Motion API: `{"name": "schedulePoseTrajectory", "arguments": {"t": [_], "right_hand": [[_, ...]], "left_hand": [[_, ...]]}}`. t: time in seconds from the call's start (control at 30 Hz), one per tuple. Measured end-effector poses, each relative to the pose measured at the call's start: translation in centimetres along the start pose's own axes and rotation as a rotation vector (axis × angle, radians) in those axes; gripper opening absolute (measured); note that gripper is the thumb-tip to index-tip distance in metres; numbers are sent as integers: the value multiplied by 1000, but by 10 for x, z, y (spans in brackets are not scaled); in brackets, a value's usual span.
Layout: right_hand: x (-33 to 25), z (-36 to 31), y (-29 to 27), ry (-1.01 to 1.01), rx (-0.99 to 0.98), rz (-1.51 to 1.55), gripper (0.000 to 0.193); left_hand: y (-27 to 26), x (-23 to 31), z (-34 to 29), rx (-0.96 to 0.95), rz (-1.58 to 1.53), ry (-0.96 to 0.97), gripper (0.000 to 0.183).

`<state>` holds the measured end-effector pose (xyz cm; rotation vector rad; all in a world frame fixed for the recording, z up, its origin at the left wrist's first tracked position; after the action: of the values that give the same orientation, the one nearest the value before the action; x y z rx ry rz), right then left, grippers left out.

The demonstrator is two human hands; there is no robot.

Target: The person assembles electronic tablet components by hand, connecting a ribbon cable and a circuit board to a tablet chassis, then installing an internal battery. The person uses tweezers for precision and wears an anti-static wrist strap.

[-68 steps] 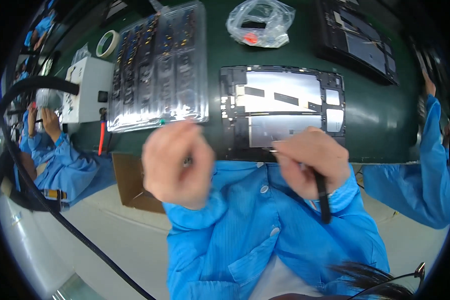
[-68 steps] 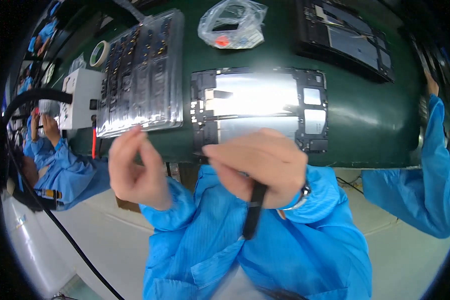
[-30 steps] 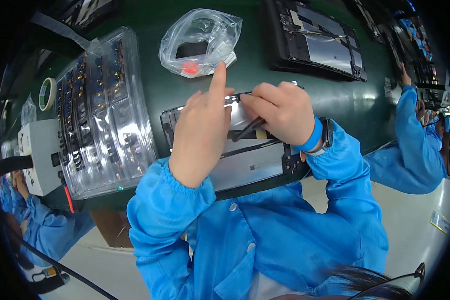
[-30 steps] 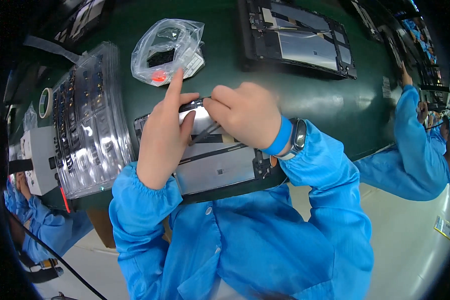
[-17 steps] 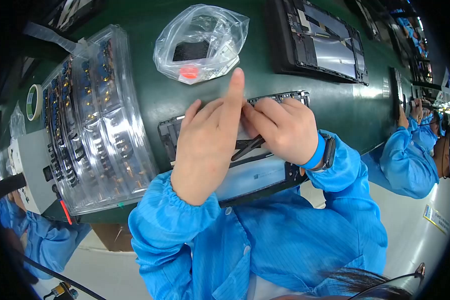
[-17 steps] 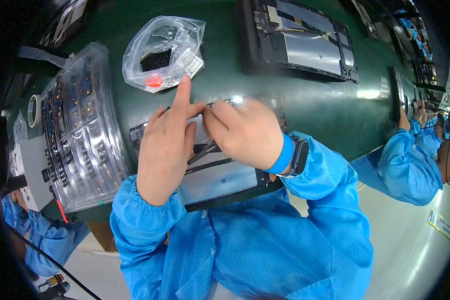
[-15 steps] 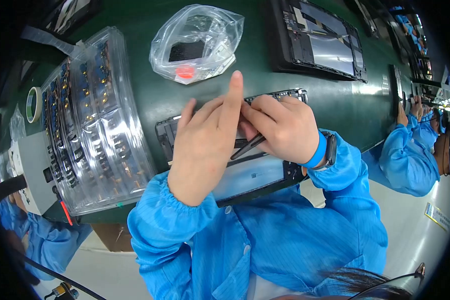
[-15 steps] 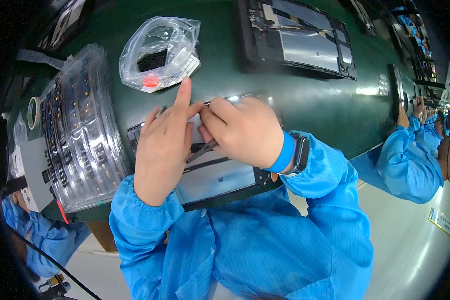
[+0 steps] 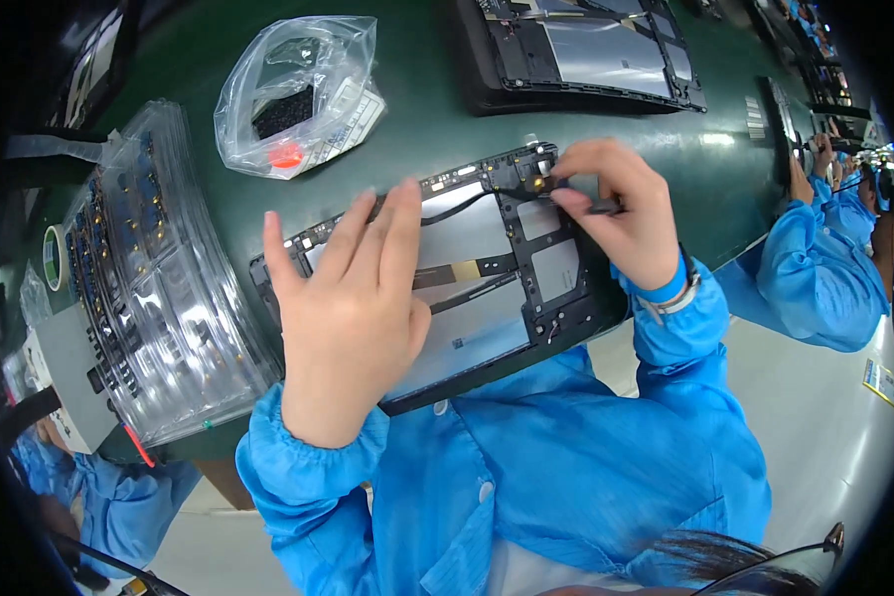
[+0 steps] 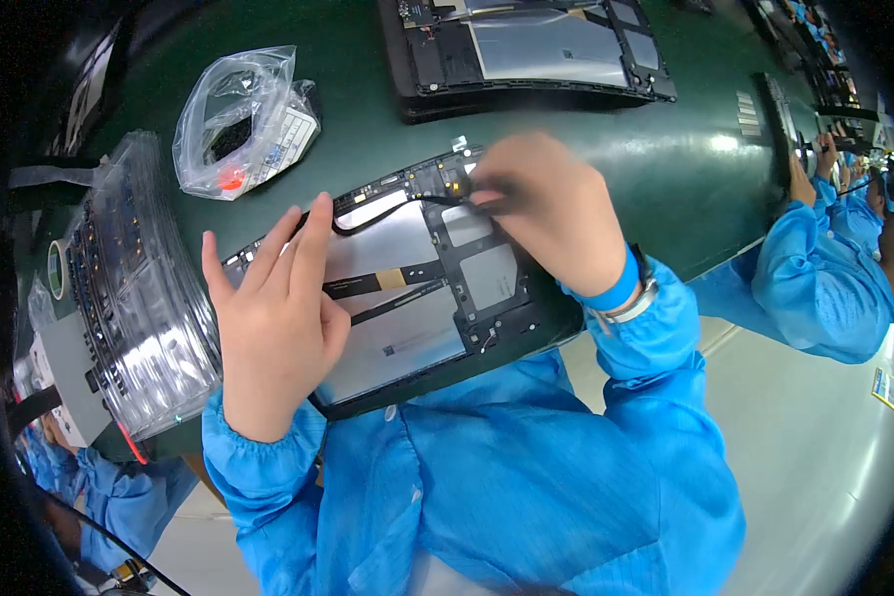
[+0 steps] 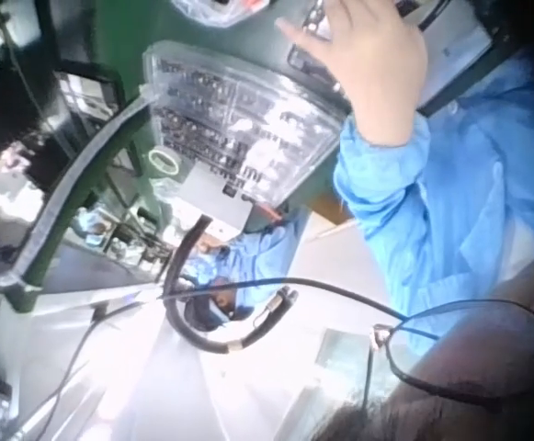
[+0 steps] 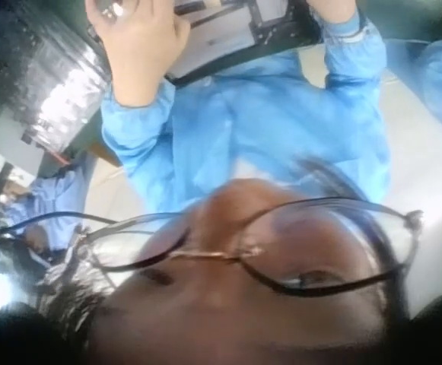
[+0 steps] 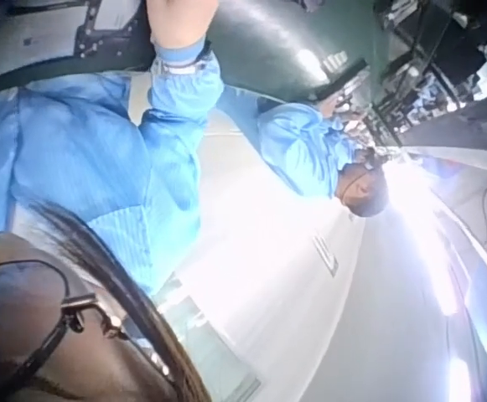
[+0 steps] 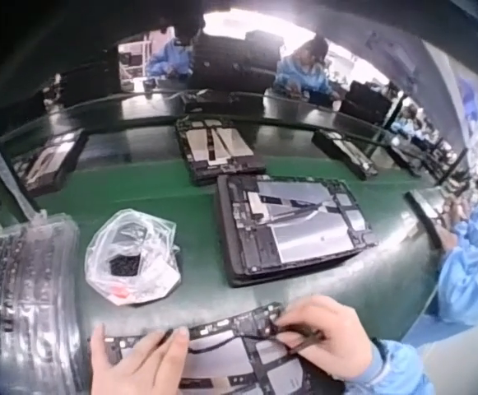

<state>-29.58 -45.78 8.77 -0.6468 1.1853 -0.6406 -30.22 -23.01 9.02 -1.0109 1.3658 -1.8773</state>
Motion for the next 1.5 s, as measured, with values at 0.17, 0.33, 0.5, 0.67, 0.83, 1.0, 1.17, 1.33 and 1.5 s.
{"name": "schedulePoseTrajectory", "arguments": {"t": [0.17,0.33,0.5,0.67,0.83,1.0,1.17,1.33,1.5], "right_hand": [[-2,3,1,250,29,269,15],[4,1,3,191,44,137,21],[10,0,13,44,71,45,23],[11,-4,15,-131,129,-110,27],[14,-7,14,-144,145,-144,28],[14,-8,15,-146,180,-115,31],[4,-4,3,-99,245,-70,36],[-19,3,-11,-335,318,-53,36],[-42,16,-5,-418,91,10,24]], "left_hand": [[-6,-3,1,-84,57,86,53],[-8,2,4,-126,78,59,50],[-10,9,7,-126,244,67,44],[0,13,7,-80,356,206,34],[-1,20,16,-97,361,406,28],[-6,29,24,-150,379,445,27],[-3,41,24,-212,662,645,28],[-5,42,10,-192,752,605,26],[-34,53,-61,-102,-282,389,34]]}}
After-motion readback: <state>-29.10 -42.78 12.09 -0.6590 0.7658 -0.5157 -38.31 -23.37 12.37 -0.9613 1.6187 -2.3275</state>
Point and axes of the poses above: each hand's wrist, its own z-axis towards the middle knuckle, its own y-axis out of the palm, x = y × z, the point moved 2 cm from there along z, towards the middle knuckle, and after that the axes turned 5 degrees about x, right-handed, at the moved point
